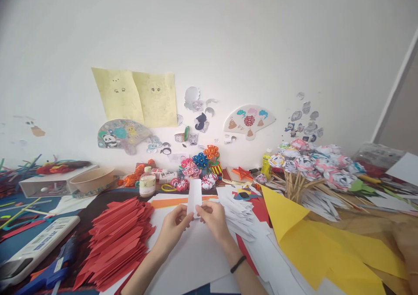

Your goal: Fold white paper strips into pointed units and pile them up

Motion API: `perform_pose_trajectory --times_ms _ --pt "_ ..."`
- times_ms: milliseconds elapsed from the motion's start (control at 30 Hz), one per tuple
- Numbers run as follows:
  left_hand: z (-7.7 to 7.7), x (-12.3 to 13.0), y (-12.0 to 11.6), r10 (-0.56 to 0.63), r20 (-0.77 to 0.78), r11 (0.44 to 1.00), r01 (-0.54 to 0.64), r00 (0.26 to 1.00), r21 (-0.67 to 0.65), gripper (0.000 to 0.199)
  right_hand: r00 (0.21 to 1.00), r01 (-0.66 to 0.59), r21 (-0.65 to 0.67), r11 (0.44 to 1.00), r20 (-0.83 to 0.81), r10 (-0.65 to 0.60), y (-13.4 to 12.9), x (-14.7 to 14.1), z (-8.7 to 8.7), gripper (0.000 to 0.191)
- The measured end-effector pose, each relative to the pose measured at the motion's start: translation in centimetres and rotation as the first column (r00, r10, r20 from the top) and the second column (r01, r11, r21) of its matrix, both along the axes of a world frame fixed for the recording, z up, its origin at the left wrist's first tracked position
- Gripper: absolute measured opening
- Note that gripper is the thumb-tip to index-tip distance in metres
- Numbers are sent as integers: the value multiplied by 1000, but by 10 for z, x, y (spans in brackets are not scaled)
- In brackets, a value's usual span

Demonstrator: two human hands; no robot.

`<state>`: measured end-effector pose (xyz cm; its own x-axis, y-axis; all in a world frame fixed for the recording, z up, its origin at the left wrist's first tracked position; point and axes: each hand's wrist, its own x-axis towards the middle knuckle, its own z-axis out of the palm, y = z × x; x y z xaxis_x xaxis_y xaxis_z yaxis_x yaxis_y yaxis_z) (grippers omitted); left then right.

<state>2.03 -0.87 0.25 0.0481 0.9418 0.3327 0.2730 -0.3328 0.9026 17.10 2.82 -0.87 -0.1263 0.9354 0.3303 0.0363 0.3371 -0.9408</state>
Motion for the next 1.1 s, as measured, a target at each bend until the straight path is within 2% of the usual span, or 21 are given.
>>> perform_pose_trajectory --times_ms 167,400,600,700,767,833,867,967,1033,1100 --pt "-1 -1 0 7 25 1000 -7 1000 5 30 1000 -31 -8 999 4 31 -1 0 0 35" --pt "-3 -3 1 27 11 1000 -27 1000 11 26 990 -141 -32 990 -26 140 -3 -1 4 35" --pt "-3 -2 2 10 -16 1000 -10 1000 9 25 988 -148 -47 988 -54 146 -5 3 7 32" --pt "4 -2 -4 53 -84 995 -45 995 92 21 989 -128 -72 989 -88 121 -5 6 8 33" --pt "10 -5 -8 84 -189 976 -42 978 216 35 988 -125 -90 988 -101 116 -4 9 10 34" --pt "14 -9 -11 110 -358 940 20 927 341 43 984 -157 -104 982 -106 146 -4 13 11 34" --pt "16 -12 -12 130 -468 915 76 874 396 42 980 -180 -110 977 -102 169 -4 16 11 35" --pt "15 -19 -9 233 -725 819 272 648 506 37 972 -232 -118 966 -76 224 -4 22 12 34" --pt "12 -22 -7 303 -760 768 324 576 552 32 969 -246 -126 961 -46 242 -3 24 13 33" --pt "9 -23 -5 346 -757 740 335 555 584 29 966 -257 -143 956 -16 257 -2 24 14 32"
